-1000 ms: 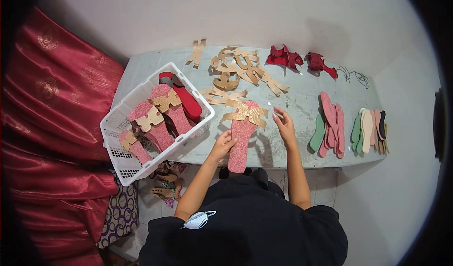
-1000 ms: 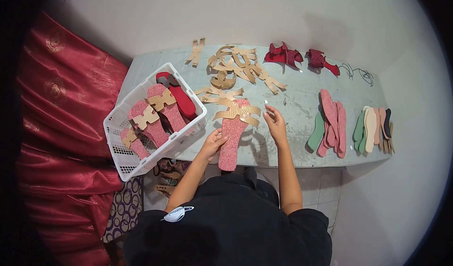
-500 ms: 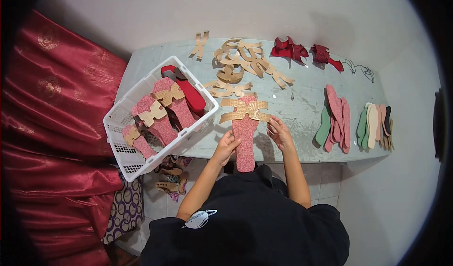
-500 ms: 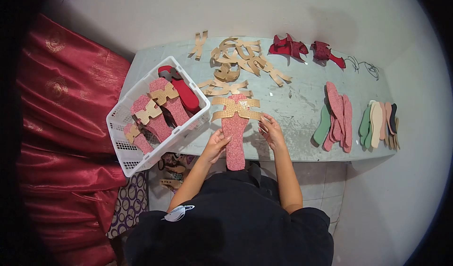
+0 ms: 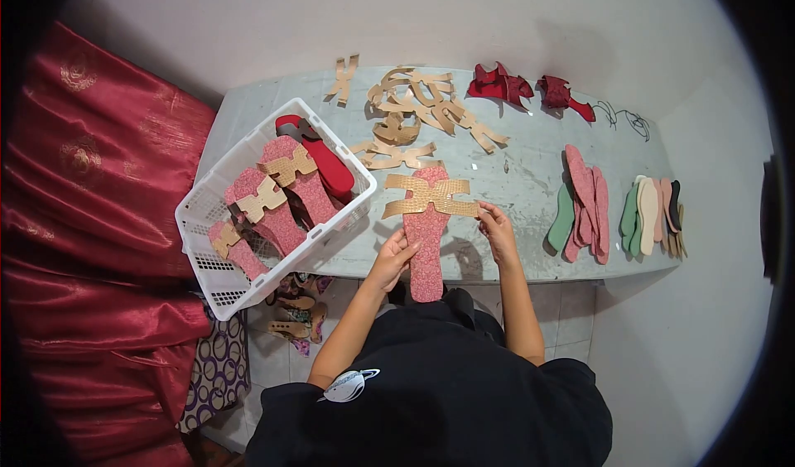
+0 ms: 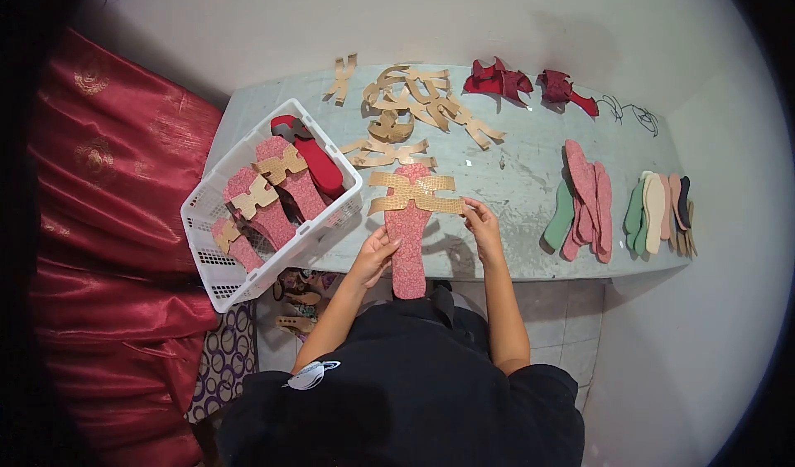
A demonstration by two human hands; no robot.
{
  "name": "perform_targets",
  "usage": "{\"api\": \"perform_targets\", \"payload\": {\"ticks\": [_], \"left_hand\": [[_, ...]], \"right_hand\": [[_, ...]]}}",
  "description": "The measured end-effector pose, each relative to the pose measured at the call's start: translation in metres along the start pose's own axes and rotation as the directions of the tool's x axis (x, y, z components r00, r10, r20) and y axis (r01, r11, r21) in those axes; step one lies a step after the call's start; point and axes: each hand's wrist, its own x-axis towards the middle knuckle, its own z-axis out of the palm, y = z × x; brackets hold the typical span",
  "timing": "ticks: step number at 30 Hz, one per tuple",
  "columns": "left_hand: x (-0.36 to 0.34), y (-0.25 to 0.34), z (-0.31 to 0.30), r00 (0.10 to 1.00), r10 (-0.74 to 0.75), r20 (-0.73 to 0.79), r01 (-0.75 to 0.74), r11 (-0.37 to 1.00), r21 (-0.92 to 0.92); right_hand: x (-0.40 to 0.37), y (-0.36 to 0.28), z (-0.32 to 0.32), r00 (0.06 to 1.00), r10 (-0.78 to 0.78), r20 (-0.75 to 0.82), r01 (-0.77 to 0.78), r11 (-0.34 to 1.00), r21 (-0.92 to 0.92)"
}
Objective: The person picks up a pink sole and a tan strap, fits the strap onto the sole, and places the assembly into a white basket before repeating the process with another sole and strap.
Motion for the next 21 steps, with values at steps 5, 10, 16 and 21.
{"api": "perform_targets", "payload": {"ticks": [5, 10, 16, 21], "left_hand": [[0.0, 0.0, 0.003, 1.0, 0.008, 0.023, -0.009, 1.0, 0.017], [0.001, -0.001, 0.003, 1.0, 0.012, 0.019, -0.012, 1.0, 0.028], [-0.001, -0.002, -0.002, 1.0, 0.018, 0.004, -0.019, 0.999, 0.027], [-0.002, -0.002, -0.002, 0.999, 0.024, 0.022, -0.024, 1.0, 0.013]], "right_hand": [[-0.002, -0.006, 0.004, 0.999, -0.036, -0.04, 0.035, 0.999, -0.033], [-0.003, -0.008, 0.013, 0.999, -0.038, -0.029, 0.036, 0.997, -0.061], [-0.003, -0.005, 0.001, 0.999, -0.034, -0.041, 0.032, 0.998, -0.059], [-0.008, -0.009, 0.004, 0.997, -0.04, -0.063, 0.034, 0.994, -0.099]]}}
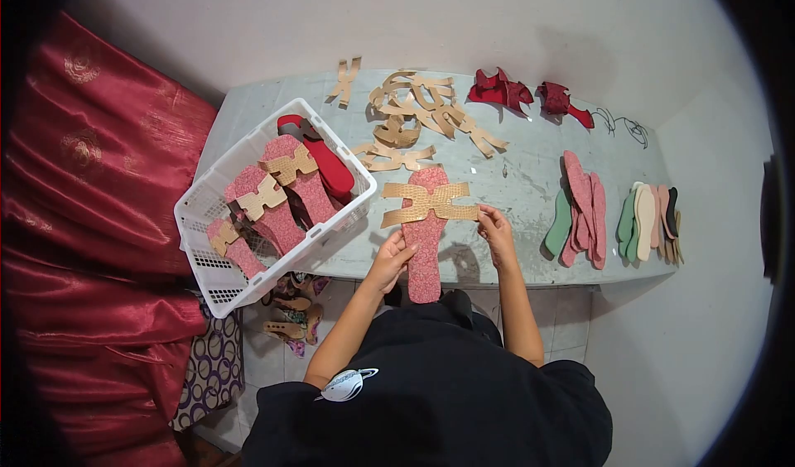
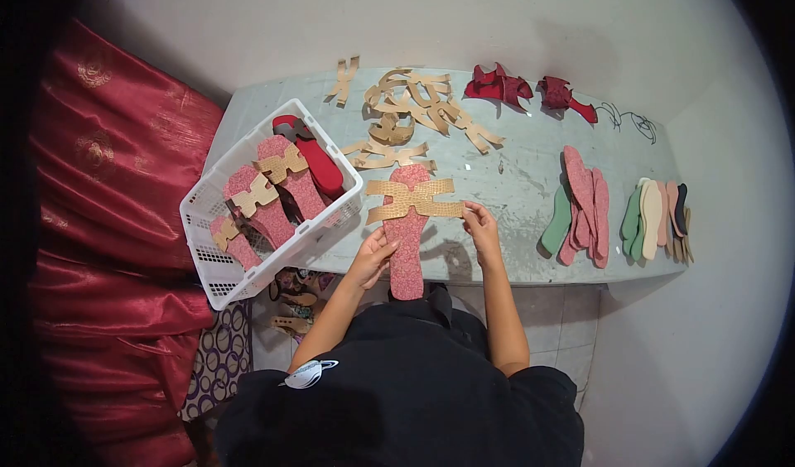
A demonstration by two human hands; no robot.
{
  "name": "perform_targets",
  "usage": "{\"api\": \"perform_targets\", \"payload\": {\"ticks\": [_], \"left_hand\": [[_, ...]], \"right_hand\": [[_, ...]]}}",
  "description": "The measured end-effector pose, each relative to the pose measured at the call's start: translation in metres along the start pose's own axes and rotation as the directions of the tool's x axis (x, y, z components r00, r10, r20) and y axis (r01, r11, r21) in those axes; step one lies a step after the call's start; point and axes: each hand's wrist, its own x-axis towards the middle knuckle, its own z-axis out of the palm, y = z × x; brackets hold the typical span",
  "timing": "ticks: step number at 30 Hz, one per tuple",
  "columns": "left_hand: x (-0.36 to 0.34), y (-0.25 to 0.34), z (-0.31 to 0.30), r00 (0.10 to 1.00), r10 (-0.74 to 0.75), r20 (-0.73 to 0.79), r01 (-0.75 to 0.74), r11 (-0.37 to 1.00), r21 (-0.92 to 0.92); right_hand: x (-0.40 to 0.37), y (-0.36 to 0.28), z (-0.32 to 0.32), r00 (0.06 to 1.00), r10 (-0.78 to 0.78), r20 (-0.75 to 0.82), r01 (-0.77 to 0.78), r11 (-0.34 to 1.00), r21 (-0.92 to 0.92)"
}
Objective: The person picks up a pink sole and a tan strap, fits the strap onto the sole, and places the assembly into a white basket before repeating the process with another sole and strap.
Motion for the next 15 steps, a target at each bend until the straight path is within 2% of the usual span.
{"api": "perform_targets", "payload": {"ticks": [2, 3, 4, 5, 7, 8, 10, 11, 13, 15], "left_hand": [[0.0, 0.0, 0.001, 1.0, -0.006, -0.006, 0.005, 1.0, -0.016], [0.001, 0.0, 0.001, 1.0, -0.005, -0.006, 0.005, 1.0, -0.014], [0.001, 0.0, 0.001, 1.0, -0.008, -0.008, 0.008, 1.0, -0.001], [0.001, 0.0, 0.001, 1.0, -0.012, -0.01, 0.012, 1.0, 0.01], [0.002, 0.0, 0.003, 1.0, -0.011, -0.008, 0.011, 1.0, 0.007], [0.002, 0.0, 0.003, 1.0, -0.007, -0.008, 0.007, 1.0, 0.003], [0.002, -0.001, 0.003, 1.0, -0.005, 0.001, 0.005, 1.0, 0.004], [0.002, -0.001, 0.003, 1.0, -0.002, 0.01, 0.002, 1.0, 0.004], [0.002, -0.003, 0.001, 1.0, 0.001, 0.014, -0.001, 1.0, 0.022], [0.002, -0.004, 0.0, 1.0, 0.001, 0.022, -0.002, 0.999, 0.04]], "right_hand": [[-0.001, 0.001, 0.009, 0.999, 0.022, -0.03, -0.022, 1.0, 0.004], [-0.002, 0.0, 0.018, 0.92, -0.318, -0.229, 0.258, 0.931, -0.257], [-0.004, -0.001, 0.027, 0.699, -0.643, -0.314, 0.426, 0.726, -0.539], [-0.007, -0.003, 0.03, 0.698, -0.643, -0.315, 0.425, 0.727, -0.54], [-0.027, -0.03, 0.041, 0.703, -0.703, 0.11, 0.56, 0.451, -0.694], [-0.029, -0.032, 0.043, 0.704, -0.702, 0.108, 0.558, 0.452, -0.696], [-0.026, -0.037, 0.048, 0.629, -0.639, 0.442, 0.685, 0.188, -0.703], [-0.023, -0.039, 0.048, 0.628, -0.64, 0.443, 0.687, 0.189, -0.702], [-0.014, -0.047, 0.047, 0.605, -0.541, 0.584, 0.737, 0.105, -0.667], [-0.008, -0.056, 0.045, 0.595, -0.515, 0.617, 0.744, 0.063, -0.665]]}}
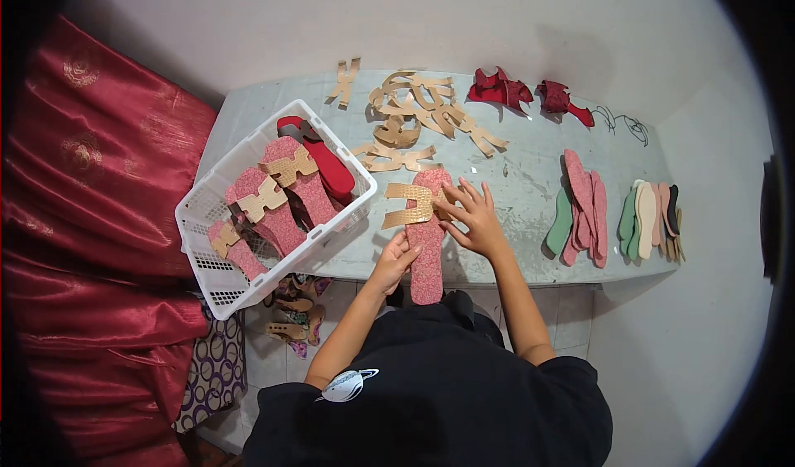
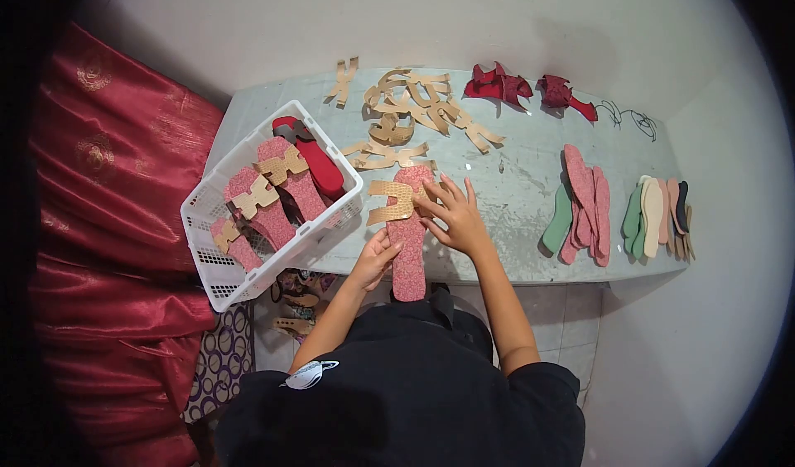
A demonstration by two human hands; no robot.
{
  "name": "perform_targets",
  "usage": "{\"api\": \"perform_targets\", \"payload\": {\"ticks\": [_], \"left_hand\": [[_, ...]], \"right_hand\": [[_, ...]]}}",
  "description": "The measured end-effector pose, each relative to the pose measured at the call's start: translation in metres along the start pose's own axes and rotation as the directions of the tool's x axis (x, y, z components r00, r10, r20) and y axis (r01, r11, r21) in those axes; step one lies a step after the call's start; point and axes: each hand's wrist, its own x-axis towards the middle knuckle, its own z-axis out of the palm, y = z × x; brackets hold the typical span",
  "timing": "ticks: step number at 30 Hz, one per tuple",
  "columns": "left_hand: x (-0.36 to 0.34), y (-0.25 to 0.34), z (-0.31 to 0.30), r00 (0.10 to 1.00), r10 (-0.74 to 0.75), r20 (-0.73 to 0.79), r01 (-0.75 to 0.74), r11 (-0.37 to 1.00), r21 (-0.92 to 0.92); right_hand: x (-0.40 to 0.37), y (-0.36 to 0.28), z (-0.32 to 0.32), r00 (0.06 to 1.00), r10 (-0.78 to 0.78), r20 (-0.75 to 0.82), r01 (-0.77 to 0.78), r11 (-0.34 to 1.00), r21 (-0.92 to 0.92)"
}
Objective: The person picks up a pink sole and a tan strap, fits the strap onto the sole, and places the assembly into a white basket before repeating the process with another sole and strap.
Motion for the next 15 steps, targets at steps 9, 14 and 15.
{"api": "perform_targets", "payload": {"ticks": [9, 14, 15], "left_hand": [[-0.004, 0.002, 0.004, 1.0, 0.015, -0.008, -0.015, 0.999, 0.039], [-0.005, 0.001, -0.003, 1.0, -0.028, -0.006, 0.028, 0.996, 0.082], [-0.005, 0.001, -0.002, 0.999, -0.031, -0.006, 0.032, 0.996, 0.082]], "right_hand": [[0.011, 0.008, -0.008, 0.982, -0.182, 0.047, 0.181, 0.983, 0.026], [0.014, 0.001, -0.001, 0.972, -0.232, -0.04, 0.235, 0.969, 0.078], [0.014, -0.001, 0.0, 0.973, -0.229, -0.039, 0.231, 0.97, 0.079]]}}
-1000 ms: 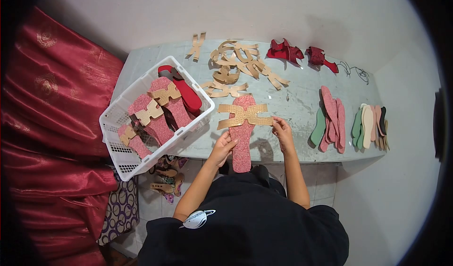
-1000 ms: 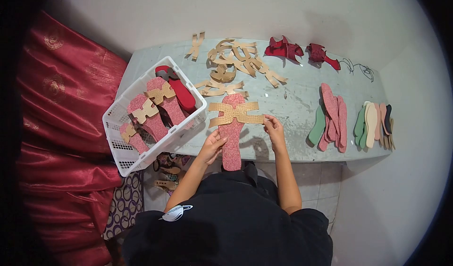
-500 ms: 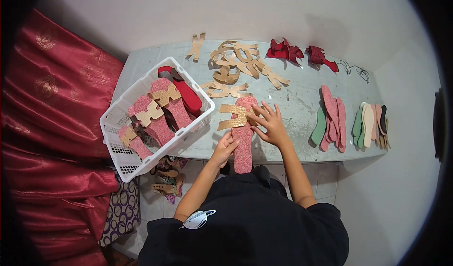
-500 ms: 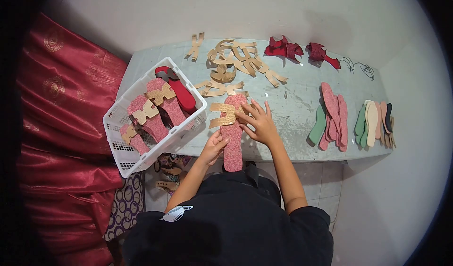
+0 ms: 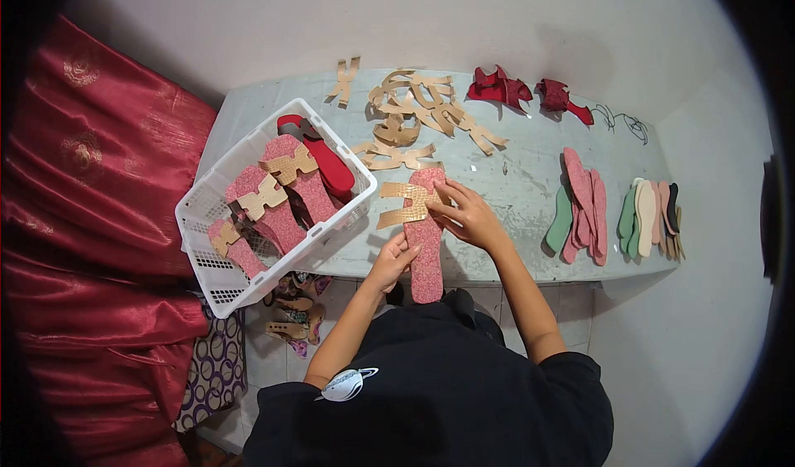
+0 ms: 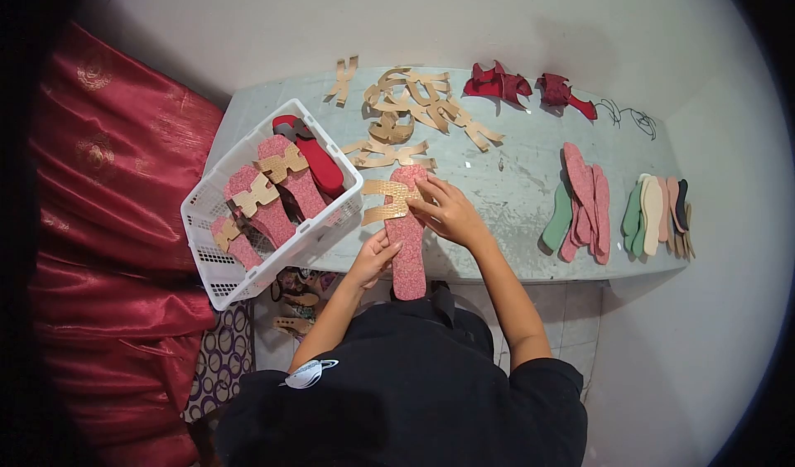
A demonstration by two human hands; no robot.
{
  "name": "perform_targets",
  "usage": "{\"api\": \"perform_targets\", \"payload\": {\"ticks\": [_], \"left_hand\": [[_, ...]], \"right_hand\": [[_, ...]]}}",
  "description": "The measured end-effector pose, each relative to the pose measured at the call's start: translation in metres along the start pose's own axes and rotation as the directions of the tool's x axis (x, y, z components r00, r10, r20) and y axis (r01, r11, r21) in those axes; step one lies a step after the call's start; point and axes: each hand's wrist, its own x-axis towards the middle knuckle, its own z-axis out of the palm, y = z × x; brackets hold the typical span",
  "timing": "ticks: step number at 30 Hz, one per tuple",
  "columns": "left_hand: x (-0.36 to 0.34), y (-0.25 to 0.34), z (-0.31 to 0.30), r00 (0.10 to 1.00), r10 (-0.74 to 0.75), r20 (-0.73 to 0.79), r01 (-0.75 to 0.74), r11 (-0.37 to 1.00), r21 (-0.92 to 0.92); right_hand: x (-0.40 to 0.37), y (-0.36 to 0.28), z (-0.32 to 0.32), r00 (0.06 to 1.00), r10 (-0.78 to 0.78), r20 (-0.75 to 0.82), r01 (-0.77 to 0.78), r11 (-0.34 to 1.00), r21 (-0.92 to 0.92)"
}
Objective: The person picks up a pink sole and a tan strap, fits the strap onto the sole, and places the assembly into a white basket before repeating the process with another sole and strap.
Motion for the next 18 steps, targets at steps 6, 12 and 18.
{"api": "perform_targets", "payload": {"ticks": [6, 12, 18], "left_hand": [[-0.002, 0.004, 0.001, 1.0, 0.001, -0.003, -0.001, 1.0, 0.013], [0.003, 0.009, 0.003, 0.999, 0.04, 0.037, -0.033, 0.984, -0.174], [0.018, 0.024, 0.023, 0.999, 0.046, -0.005, -0.043, 0.893, -0.447]], "right_hand": [[0.001, 0.0, 0.007, 0.999, -0.022, -0.026, 0.023, 1.0, 0.018], [0.0, -0.011, 0.009, 1.0, 0.017, -0.01, -0.016, 0.999, 0.04], [-0.01, -0.028, 0.019, 0.984, 0.179, 0.025, -0.177, 0.982, -0.061]]}}
